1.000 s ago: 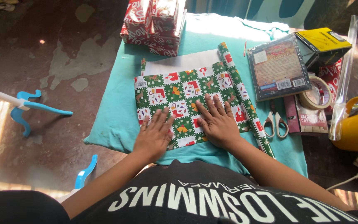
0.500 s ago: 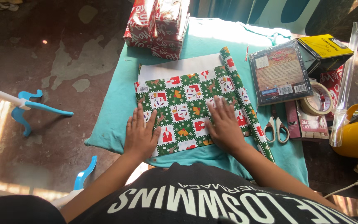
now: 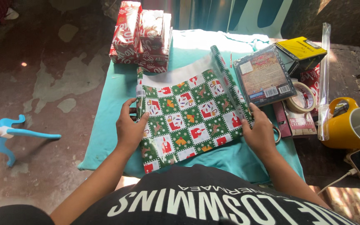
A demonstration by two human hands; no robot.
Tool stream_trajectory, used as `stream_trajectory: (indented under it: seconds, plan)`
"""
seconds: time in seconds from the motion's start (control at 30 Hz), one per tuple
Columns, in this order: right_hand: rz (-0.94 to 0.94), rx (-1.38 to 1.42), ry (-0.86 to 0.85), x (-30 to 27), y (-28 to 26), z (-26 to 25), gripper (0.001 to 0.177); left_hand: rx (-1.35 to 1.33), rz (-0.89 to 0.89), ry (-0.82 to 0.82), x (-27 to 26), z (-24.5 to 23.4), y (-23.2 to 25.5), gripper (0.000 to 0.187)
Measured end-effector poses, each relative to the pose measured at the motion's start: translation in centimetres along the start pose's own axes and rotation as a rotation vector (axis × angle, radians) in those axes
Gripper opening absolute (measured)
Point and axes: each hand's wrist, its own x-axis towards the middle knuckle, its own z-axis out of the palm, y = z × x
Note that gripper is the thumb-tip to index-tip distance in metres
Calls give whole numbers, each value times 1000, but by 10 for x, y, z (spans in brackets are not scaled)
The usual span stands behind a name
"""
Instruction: The person measures and cuts a sheet of Christmas-themed wrapping paper using scissors, then places a rectangular box on the paper and folds the paper around it. They smooth the paper and prepare to secure it with tape.
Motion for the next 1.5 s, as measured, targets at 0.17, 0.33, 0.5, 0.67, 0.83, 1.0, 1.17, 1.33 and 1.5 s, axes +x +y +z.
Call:
stream_trajectory:
  seconds: [0.17,0.33,0.5,0.67,0.83,1.0,1.17,1.33,1.5]
  plan:
    - [-75,-71,-1,35,-7,-25,52,15,121,58,0,6,25,80]
    - [215,19,-174,67,-24,-73,54,-20,72,-104,-7,11,58,63]
    - [-148,-44,-21,75,-40,-93,48,-164,95,-182,-12,2,94,51]
    - [-391,-92,-16,120,-56,-81,47,-301,303,-89,-19,-19,104,46]
    - [-515,-14,-146,188,-87,-44,45,-167,489,147,-37,-33,96,40]
    - [-696,-19,-225,244,-116,2,47,-22,646,248,-53,-34,98,34]
    - [-867,-225,-54,254,-125,41,48,32,801,192,-58,-16,117,37]
    - [-390,457,-273,197,-142,42,46,9,814,23,-57,8,130,40]
    - [396,1070,-445,130,-157,-37,72,11,913,-196,-53,35,138,40]
